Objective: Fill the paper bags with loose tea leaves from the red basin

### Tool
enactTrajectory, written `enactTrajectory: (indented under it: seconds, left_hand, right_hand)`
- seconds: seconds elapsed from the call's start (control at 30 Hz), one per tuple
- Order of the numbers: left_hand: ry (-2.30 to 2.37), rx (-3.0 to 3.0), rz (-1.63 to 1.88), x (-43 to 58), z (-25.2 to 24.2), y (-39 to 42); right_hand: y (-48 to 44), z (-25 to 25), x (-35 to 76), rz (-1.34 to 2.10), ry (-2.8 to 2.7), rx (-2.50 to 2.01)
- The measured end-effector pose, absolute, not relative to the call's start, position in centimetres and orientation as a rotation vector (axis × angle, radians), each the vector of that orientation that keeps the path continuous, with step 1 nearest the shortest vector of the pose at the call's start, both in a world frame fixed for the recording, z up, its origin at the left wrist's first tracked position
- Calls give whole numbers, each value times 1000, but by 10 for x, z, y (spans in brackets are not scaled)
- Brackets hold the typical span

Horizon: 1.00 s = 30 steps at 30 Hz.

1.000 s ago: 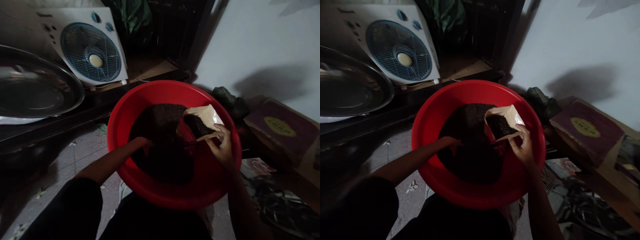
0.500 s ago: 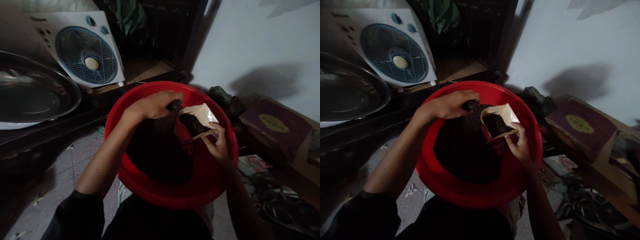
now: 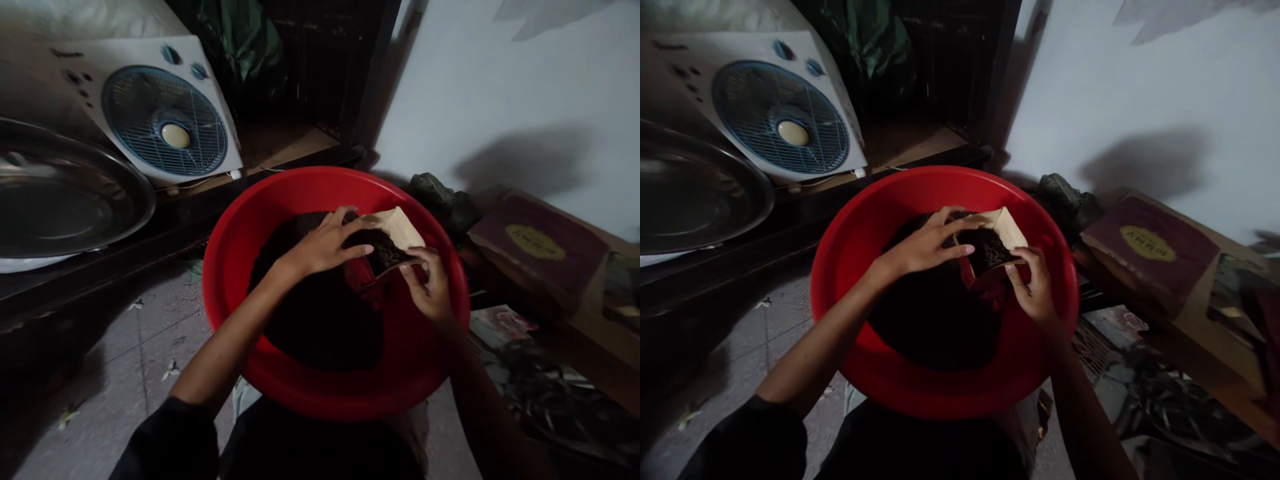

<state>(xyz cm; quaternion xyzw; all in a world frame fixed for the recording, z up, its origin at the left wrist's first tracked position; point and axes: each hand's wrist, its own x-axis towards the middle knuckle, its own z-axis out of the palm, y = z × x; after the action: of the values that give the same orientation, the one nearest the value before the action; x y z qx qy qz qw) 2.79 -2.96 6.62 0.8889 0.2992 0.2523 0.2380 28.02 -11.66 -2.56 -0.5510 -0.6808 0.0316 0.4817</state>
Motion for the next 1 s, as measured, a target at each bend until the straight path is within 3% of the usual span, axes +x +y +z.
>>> enactTrajectory:
  seconds: [0.13,0.27,0.37,0.63,0.83,1.0]
  left_hand:
    - [1283,2325,911,39,42,-76]
    - [1327,2404,574,54,21,-94]
    - [1313,2435,559,48,9,-81]
    - [1402,2086,1441,-2,32,-34]
    - [824,2437,938,3,27,-44]
    - [707,2707,977,-3,17,-51]
  right_hand:
    - [-101,4,277,-184,-1685,-1415]
    - [-81,19,263,-352,-1630,-1417]
    - [-81,21,249,-341,-1680,-1368]
    - [-109,16,220,-296,-1922,-1152]
    - [-110,21,216,-329,-1854,-1245]
    - [-88,38,262,-188,-2024,-1242]
